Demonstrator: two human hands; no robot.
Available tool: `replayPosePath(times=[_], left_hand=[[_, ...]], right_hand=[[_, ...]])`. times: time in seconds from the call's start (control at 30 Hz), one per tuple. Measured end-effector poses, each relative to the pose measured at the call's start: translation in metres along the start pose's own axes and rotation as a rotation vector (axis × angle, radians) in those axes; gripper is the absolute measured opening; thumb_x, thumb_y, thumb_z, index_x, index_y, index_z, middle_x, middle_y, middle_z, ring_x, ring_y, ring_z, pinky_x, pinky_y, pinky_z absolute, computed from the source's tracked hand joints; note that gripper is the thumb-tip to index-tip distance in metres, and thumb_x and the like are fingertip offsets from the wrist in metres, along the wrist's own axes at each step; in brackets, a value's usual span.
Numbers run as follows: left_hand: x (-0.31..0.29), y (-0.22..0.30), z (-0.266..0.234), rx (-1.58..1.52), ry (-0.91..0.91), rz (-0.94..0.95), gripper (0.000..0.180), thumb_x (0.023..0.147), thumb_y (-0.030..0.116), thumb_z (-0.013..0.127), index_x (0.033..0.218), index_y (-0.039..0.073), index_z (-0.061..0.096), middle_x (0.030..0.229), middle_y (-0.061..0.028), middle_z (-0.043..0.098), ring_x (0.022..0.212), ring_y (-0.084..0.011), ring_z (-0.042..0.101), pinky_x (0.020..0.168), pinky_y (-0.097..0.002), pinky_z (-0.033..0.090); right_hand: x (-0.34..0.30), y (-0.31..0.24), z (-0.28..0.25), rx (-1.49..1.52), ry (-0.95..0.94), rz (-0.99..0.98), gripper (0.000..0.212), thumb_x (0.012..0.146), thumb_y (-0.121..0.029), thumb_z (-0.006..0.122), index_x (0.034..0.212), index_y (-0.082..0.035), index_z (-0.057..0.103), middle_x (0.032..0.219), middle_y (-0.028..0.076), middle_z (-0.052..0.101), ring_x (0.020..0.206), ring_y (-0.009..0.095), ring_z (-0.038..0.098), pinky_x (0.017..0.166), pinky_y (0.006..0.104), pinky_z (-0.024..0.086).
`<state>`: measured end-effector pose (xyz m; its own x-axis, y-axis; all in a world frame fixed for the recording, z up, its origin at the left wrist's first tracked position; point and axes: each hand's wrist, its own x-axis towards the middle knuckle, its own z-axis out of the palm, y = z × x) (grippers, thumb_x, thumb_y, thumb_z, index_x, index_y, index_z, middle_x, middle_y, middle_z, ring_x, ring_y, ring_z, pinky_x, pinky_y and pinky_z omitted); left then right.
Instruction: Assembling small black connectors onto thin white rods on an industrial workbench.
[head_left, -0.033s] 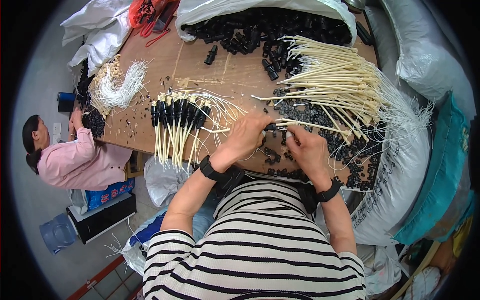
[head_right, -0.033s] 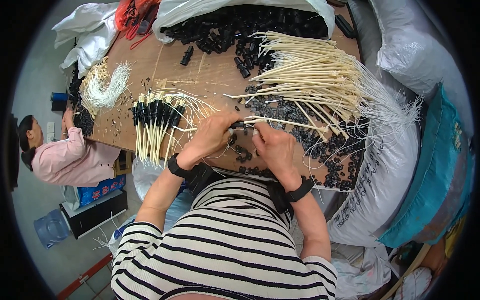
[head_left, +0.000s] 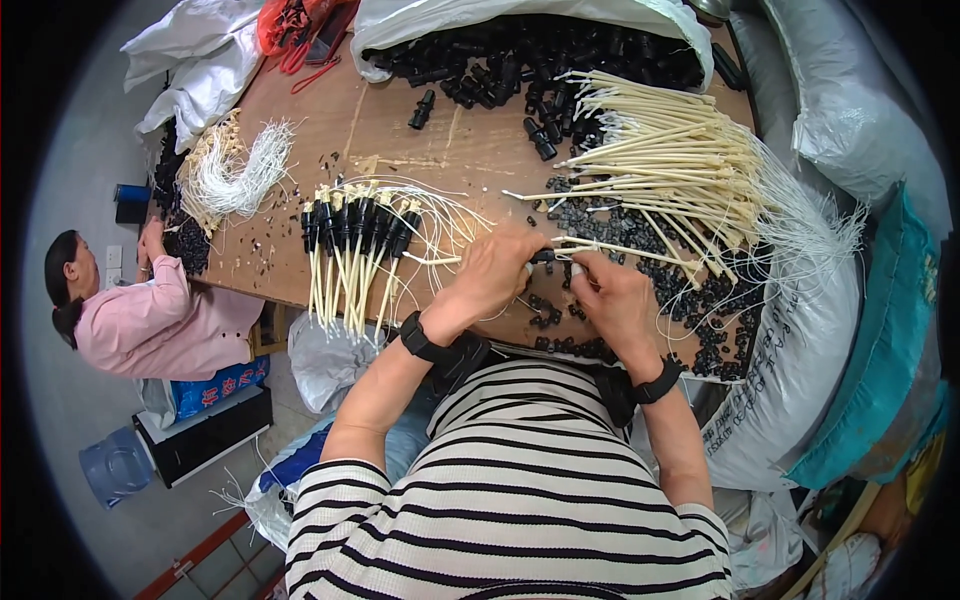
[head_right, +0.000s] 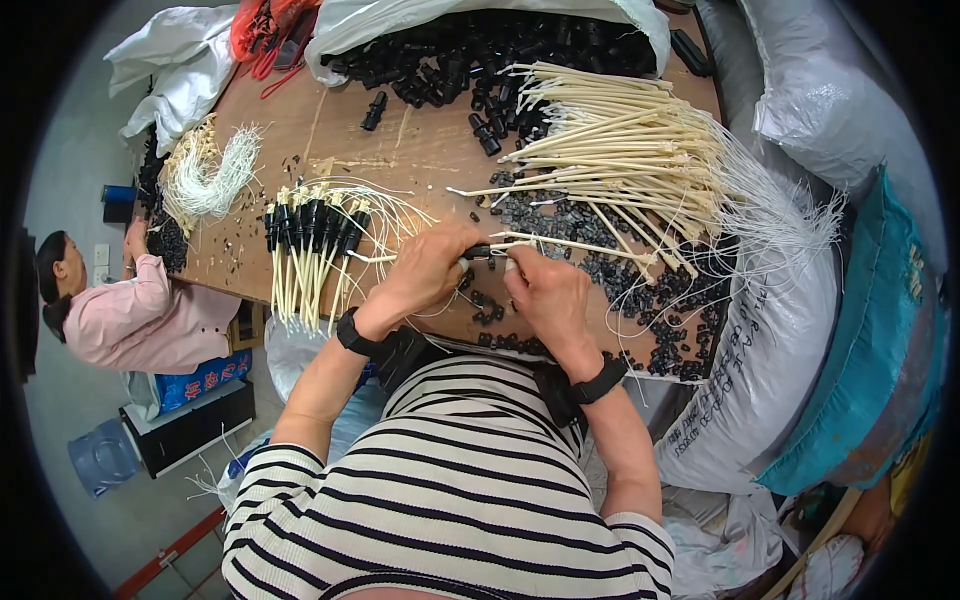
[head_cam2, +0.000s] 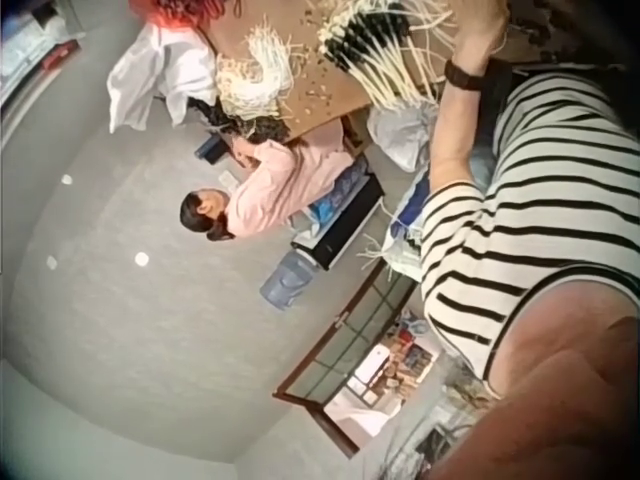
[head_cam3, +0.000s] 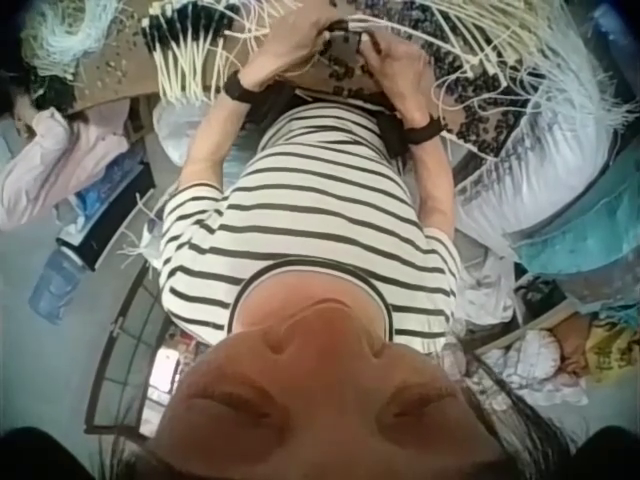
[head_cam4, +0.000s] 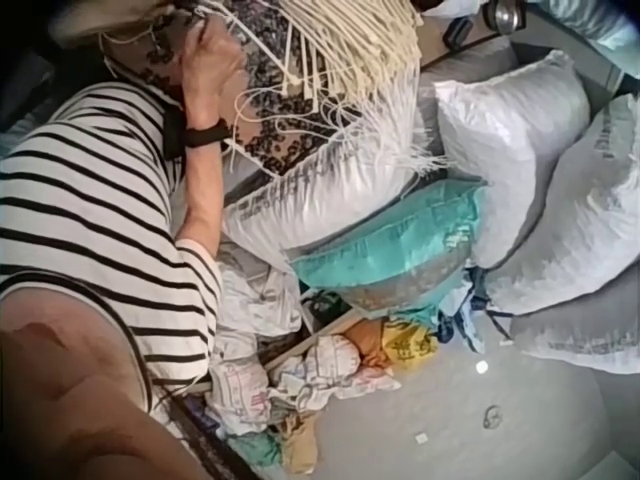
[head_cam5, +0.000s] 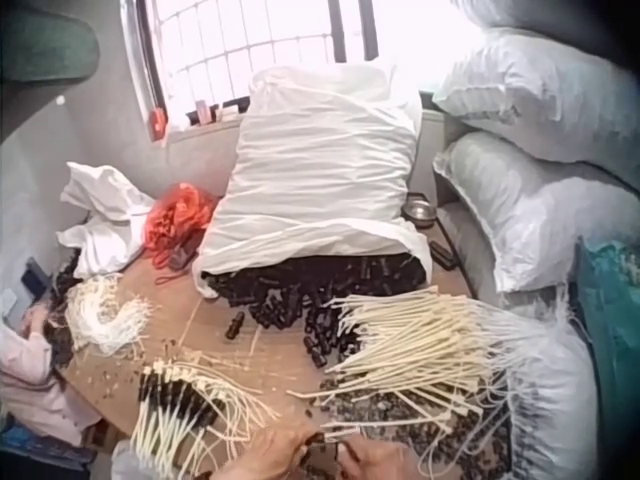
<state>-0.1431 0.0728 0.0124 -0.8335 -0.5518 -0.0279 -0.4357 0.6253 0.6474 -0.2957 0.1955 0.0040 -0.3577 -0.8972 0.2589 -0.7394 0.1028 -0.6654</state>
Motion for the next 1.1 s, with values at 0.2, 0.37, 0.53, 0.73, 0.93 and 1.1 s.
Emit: replayPosePath(times=[0.2,0.37,0.53,0.73,0.93,1.1], left_hand=[[0.001,0.002,0.004,-0.027,-0.055,0.055,0.04,0.07,-0.004,0.056,0.109,0.006,0.06,0.096,-0.0175,0.064,0.095,-0.0381,0.06,0.08,-0.0444,0.047],[0.005,0.017,-0.006,-0.137,-0.218,0.007,0.041,0.071,-0.004,0.057,0.111,0.006,0.059,0.098,-0.0171,0.065,0.099,-0.0372,0.06,0.081,-0.0433,0.048],[0.002,0.008,0.0,-0.3,0.069,0.098,0.04,0.066,-0.004,0.064,0.105,0.005,0.061,0.09,-0.0109,0.066,0.089,-0.0299,0.063,0.078,-0.0377,0.049],[-0.002,-0.004,0.01,-0.276,0.157,0.127,0.024,0.067,-0.005,0.066,0.089,0.004,0.065,0.082,-0.0051,0.064,0.078,-0.0195,0.059,0.073,-0.03,0.048],[-0.004,-0.009,0.003,-0.448,0.202,0.225,0.018,0.068,-0.007,0.065,0.082,0.005,0.066,0.081,-0.0044,0.064,0.079,-0.0195,0.06,0.069,-0.03,0.047],[-0.008,-0.006,-0.002,-0.245,0.274,0.497,0.026,0.067,-0.009,0.066,0.088,0.006,0.068,0.085,-0.0049,0.065,0.077,-0.0201,0.061,0.067,-0.0305,0.049]], right_hand=[[0.0,-0.001,0.004,0.11,-0.125,0.05,0.012,0.081,-0.015,0.064,0.092,-0.01,0.066,0.064,0.012,0.063,0.059,0.03,0.064,0.053,0.0402,0.048],[0.001,-0.005,-0.002,0.25,-0.223,-0.035,0.018,0.082,-0.009,0.061,0.099,-0.007,0.06,0.074,0.016,0.064,0.067,0.035,0.064,0.058,0.0427,0.049],[-0.005,0.0,0.006,0.099,-0.19,-0.078,0.021,0.082,-0.003,0.059,0.103,-0.005,0.06,0.078,0.018,0.064,0.07,0.035,0.064,0.059,0.0414,0.05],[-0.005,-0.002,0.008,0.051,-0.155,-0.135,0.022,0.083,-0.001,0.059,0.104,-0.006,0.06,0.08,0.015,0.064,0.071,0.035,0.065,0.059,0.0407,0.05],[-0.003,-0.007,0.002,0.154,-0.076,-0.142,0.025,0.079,-0.003,0.064,0.104,-0.007,0.062,0.086,0.013,0.067,0.073,0.032,0.066,0.058,0.04,0.051],[-0.005,-0.005,0.005,0.274,-0.172,-0.09,0.02,0.083,-0.005,0.062,0.102,-0.008,0.064,0.075,0.012,0.065,0.063,0.029,0.064,0.055,0.0353,0.048]])
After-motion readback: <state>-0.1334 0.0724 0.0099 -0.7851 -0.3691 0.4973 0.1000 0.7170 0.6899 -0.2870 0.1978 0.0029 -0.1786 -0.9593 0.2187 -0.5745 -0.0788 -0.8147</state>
